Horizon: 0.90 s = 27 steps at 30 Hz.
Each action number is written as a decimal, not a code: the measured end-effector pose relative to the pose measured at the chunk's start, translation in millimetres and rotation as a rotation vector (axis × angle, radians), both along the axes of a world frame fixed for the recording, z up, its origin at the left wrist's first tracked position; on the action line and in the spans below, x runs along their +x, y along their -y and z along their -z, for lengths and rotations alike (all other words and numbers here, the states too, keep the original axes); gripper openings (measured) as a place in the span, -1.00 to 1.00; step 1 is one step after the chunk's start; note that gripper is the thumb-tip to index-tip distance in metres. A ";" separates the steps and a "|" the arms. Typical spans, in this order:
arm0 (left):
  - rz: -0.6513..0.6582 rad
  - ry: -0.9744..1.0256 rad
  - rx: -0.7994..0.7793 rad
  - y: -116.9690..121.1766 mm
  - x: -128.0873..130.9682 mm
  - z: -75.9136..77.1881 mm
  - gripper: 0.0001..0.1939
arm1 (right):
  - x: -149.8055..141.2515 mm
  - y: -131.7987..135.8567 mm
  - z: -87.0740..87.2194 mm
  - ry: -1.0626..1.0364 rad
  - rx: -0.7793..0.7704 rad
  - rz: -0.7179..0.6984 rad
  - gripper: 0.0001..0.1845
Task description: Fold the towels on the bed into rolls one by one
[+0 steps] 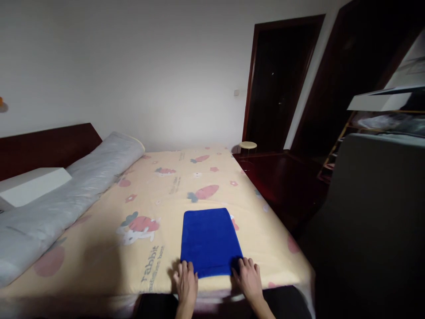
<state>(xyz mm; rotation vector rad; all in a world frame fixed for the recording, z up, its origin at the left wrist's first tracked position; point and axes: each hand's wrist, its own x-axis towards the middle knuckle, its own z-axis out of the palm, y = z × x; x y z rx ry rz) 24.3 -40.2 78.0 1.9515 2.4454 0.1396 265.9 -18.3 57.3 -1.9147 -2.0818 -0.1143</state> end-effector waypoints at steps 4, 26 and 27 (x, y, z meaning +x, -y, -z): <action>0.210 0.201 0.085 1.1 34.5 15.2 -0.53 | -3.6 1.3 2.0 0.015 0.007 0.024 -0.84; 0.548 0.338 -0.142 20.4 47.1 45.8 -0.42 | -52.1 35.4 13.4 -0.584 -0.316 -0.434 -0.41; 0.505 0.307 -0.121 20.4 39.2 42.4 -0.43 | -45.4 34.8 14.9 -0.544 -0.312 -0.419 -0.41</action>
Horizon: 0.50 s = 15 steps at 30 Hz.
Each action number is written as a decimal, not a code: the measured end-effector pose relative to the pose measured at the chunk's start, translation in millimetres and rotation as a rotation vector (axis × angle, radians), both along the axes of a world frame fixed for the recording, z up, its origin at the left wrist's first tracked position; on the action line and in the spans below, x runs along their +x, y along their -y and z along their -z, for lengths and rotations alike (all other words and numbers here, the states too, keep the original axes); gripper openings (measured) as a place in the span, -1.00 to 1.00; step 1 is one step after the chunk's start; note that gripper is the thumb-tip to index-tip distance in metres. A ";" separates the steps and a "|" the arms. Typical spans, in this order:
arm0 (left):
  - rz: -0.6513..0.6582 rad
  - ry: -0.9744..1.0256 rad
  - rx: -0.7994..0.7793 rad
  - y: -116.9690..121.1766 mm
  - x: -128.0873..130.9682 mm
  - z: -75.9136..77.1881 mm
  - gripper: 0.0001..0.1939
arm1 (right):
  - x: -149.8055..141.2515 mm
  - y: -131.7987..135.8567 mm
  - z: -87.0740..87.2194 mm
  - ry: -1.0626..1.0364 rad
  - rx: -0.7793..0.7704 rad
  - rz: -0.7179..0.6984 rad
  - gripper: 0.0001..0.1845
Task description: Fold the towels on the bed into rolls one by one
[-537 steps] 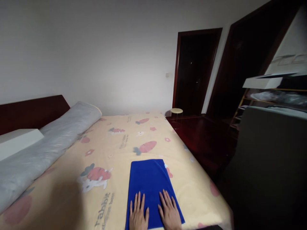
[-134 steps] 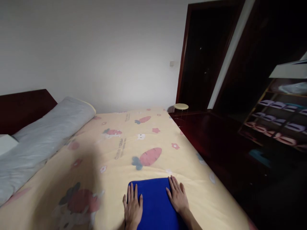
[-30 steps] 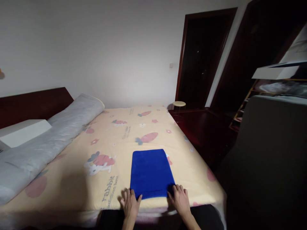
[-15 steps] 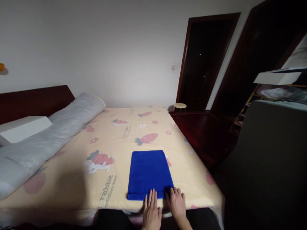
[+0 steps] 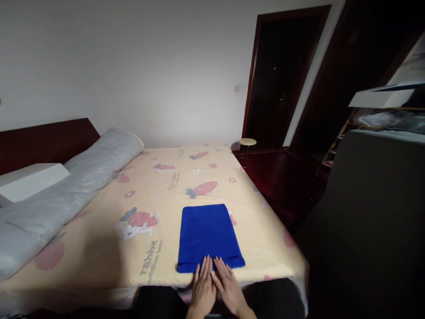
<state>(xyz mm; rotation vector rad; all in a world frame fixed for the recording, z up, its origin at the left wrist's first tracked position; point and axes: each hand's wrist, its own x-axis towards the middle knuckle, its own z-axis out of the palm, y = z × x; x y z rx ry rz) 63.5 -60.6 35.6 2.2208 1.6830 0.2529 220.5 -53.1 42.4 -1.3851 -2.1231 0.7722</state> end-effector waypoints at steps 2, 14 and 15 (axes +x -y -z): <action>-0.111 -0.072 0.031 1.0 -19.2 -7.2 -0.44 | 15.3 -0.9 3.3 0.091 0.030 0.033 -0.42; -0.477 -0.292 0.163 2.3 -67.6 -8.8 -0.48 | 64.2 -4.3 10.4 0.398 0.029 0.277 -0.35; -0.504 -0.300 0.223 1.6 -64.9 -6.8 -0.48 | 63.9 -4.4 10.0 0.404 0.024 0.276 -0.35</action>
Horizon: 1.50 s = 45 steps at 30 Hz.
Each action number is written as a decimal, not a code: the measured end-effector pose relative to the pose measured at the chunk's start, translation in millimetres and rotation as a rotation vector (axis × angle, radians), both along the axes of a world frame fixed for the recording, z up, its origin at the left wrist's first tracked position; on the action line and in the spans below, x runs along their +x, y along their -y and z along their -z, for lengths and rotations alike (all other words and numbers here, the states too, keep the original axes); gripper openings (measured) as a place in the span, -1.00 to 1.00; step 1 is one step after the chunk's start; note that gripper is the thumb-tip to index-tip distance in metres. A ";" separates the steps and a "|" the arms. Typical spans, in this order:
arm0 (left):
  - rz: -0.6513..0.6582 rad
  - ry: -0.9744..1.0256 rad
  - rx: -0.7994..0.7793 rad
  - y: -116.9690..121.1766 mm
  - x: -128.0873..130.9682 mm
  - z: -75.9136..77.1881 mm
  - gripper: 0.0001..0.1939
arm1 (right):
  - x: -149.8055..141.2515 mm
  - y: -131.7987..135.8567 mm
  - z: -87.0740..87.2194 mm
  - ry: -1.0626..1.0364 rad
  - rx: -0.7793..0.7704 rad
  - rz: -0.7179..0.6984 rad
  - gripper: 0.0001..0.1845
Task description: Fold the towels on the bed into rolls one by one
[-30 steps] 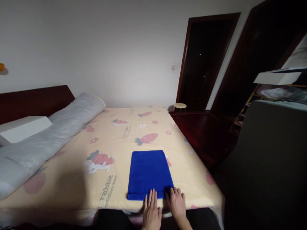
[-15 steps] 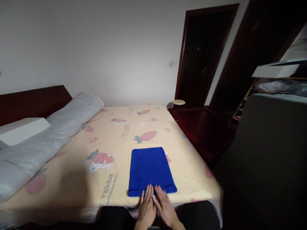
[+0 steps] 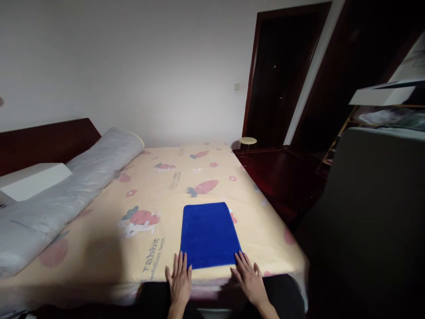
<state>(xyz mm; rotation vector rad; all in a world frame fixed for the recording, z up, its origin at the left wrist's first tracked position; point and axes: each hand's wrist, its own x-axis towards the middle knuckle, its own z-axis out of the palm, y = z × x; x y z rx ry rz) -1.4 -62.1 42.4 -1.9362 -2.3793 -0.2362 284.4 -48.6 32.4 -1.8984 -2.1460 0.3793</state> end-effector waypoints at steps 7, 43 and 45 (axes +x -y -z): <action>0.317 0.047 0.215 11.3 36.4 -10.0 -0.41 | -2.5 -0.7 6.1 0.032 0.018 0.001 -0.35; 0.208 0.232 0.076 -14.1 -28.1 -2.6 -0.44 | 10.1 -34.5 -15.4 0.137 0.281 -0.071 -0.49; 0.195 0.242 0.092 -17.5 -30.2 -3.8 -0.48 | 10.0 -37.9 -20.9 0.122 0.269 -0.072 -0.54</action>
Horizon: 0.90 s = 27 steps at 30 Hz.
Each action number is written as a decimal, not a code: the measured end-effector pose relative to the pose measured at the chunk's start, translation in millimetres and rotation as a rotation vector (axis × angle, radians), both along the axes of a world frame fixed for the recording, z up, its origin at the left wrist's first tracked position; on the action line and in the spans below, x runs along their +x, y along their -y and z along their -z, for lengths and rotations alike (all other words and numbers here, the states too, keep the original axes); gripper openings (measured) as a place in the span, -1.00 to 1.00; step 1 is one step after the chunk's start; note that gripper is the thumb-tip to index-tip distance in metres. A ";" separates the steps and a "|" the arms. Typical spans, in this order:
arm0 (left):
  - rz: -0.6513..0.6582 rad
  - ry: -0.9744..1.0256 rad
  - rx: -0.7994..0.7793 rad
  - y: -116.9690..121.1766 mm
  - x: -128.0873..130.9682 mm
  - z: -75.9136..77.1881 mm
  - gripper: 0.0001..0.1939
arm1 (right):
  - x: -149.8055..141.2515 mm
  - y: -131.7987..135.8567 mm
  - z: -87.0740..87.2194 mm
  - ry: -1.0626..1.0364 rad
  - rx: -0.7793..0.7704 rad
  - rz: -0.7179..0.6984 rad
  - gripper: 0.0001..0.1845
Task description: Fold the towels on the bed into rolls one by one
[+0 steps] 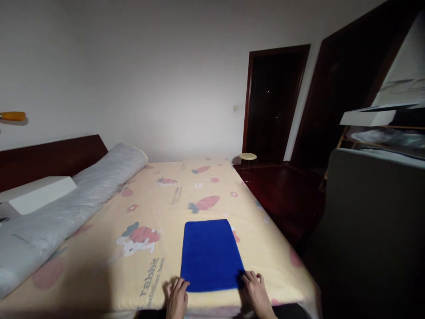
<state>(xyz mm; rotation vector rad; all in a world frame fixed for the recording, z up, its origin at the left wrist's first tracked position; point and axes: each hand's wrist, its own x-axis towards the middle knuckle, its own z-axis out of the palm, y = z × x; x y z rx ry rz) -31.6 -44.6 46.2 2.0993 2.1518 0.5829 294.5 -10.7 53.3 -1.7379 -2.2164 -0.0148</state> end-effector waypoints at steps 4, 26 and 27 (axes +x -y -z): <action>-0.006 0.052 0.001 -1.0 -3.5 -15.0 -0.52 | 0.6 -3.0 -15.6 -0.037 -0.033 -0.001 -0.65; 0.008 -0.017 -0.188 32.2 21.6 -33.6 -0.52 | 4.2 32.1 -26.0 -0.095 -0.200 -0.028 -0.60; 0.015 -0.014 -0.177 33.9 22.3 -28.4 -0.52 | 4.9 33.2 -25.3 -0.099 -0.202 -0.030 -0.59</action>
